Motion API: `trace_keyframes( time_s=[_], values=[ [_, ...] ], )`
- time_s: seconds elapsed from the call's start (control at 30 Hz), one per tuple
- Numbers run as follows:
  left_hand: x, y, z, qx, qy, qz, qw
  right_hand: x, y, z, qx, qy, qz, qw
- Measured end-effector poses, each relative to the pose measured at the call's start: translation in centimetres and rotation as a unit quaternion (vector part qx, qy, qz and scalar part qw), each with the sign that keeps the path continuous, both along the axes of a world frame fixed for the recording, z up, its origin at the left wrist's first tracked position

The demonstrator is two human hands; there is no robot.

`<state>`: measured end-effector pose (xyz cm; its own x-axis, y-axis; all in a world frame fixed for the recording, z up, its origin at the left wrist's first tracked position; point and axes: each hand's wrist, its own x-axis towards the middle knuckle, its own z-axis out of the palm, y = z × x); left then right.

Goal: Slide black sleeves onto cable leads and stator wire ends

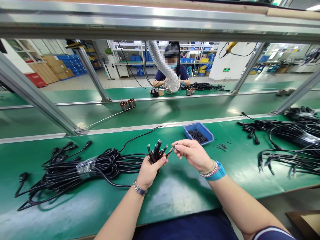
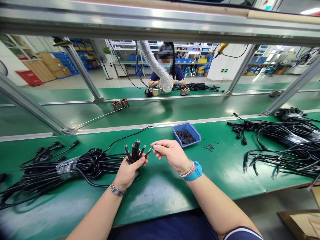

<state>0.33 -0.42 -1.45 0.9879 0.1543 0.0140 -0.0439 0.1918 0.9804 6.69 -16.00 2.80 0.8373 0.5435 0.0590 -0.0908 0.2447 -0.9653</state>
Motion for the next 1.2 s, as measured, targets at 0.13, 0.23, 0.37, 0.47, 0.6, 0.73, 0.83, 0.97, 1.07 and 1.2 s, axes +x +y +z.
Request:
trace_keyframes(
  time_s=[0.13,0.23,0.37,0.47,0.6,0.73,0.83,0.97,1.07,1.2],
  values=[
    [0.0,0.0,0.0,0.002,0.000,-0.001,1.000,0.0,-0.2,-0.1,-0.010,-0.010,0.005,1.000],
    [-0.1,0.0,0.1,0.004,0.003,0.000,1.000,0.0,-0.3,-0.1,-0.004,-0.005,0.010,1.000],
    [0.0,0.0,0.0,0.002,0.005,-0.001,1.000,0.0,-0.2,-0.2,-0.007,-0.004,0.014,1.000],
    [0.0,-0.1,0.0,-0.005,0.001,0.008,1.000,-0.1,-0.2,-0.2,-0.013,-0.003,0.021,1.000],
    [0.1,-0.3,0.3,-0.005,0.002,0.030,1.000,-0.2,-0.2,-0.2,0.002,0.003,0.019,1.000],
    [0.0,-0.3,0.5,0.007,0.013,0.049,0.999,-0.3,0.2,-0.2,0.015,0.015,0.018,1.000],
    [0.0,-0.3,0.4,0.015,0.013,0.060,0.998,-0.5,0.4,-0.3,0.013,0.027,0.025,0.999],
    [0.1,-0.3,0.4,0.021,0.005,0.070,0.997,-0.5,0.6,-0.5,0.018,0.031,0.021,0.999],
    [0.1,-0.3,0.3,0.020,0.000,0.079,0.997,-0.6,0.9,-0.9,0.022,0.011,-0.010,1.000],
    [0.0,-0.4,0.3,0.019,-0.010,0.078,0.997,-1.4,1.7,-1.4,-0.013,-0.065,-0.063,0.996]
  ],
)
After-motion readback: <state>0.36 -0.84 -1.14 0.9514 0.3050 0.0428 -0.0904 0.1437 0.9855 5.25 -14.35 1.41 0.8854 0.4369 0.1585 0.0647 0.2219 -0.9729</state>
